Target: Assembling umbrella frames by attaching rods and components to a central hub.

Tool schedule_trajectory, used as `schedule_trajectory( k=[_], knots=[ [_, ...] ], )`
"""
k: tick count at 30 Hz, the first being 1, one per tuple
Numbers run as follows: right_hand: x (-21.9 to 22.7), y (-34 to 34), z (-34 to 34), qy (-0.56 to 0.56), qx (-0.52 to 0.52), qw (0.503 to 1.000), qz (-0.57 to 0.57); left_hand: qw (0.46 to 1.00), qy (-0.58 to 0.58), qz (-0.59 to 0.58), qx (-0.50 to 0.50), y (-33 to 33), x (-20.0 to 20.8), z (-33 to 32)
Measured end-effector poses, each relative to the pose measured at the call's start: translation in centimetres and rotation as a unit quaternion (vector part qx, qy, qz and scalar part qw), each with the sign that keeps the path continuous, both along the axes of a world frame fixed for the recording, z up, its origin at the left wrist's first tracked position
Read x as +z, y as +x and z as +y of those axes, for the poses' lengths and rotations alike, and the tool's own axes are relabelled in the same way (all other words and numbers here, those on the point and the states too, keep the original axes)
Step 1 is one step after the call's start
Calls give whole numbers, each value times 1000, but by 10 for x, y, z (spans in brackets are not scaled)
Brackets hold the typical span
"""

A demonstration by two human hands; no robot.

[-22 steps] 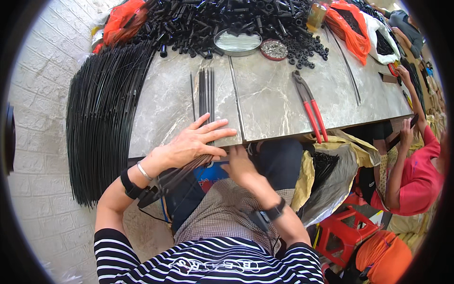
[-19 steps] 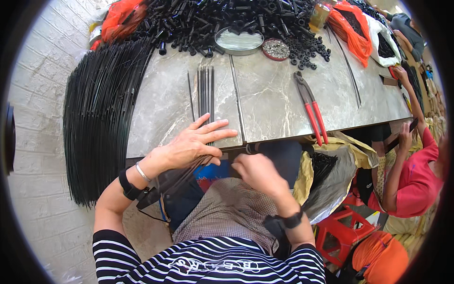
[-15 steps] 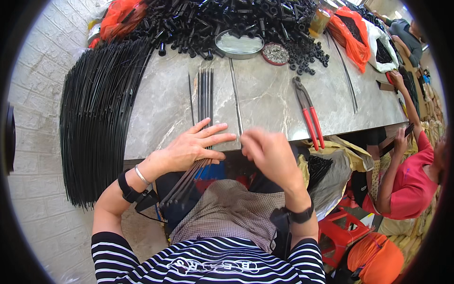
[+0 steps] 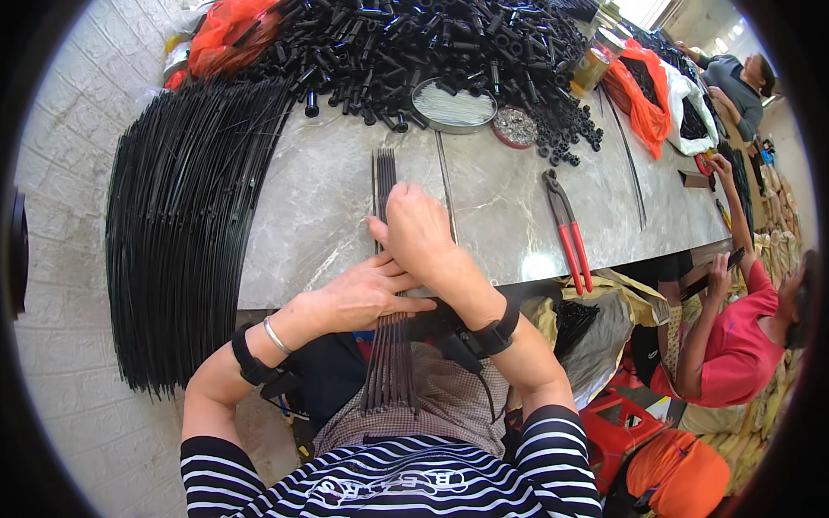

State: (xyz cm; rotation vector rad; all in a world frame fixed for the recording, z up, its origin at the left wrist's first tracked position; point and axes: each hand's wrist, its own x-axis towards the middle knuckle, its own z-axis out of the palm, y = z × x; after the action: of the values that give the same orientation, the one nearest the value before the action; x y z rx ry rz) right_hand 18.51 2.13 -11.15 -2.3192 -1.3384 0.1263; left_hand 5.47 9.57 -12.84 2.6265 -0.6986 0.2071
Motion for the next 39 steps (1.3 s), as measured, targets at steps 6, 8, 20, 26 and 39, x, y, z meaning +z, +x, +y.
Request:
schedule_trajectory(
  k=[6, 8, 20, 26, 39],
  knots=[
    [3, 5, -2, -14, 27, 999, 19, 1000, -4, -6, 0, 0, 1, 3],
    [6, 5, -2, -21, 43, 998, 28, 1000, 7, -6, 1, -1, 2, 3],
    [19, 30, -8, 74, 91, 993, -11, 999, 14, 25, -16, 0, 3, 2],
    [8, 37, -7, -28, 185, 973, -133, 999, 13, 45, -20, 2, 2, 3],
    [35, 133, 36, 109, 166, 979, -37, 997, -7, 71, -12, 2, 5, 3]
  ],
)
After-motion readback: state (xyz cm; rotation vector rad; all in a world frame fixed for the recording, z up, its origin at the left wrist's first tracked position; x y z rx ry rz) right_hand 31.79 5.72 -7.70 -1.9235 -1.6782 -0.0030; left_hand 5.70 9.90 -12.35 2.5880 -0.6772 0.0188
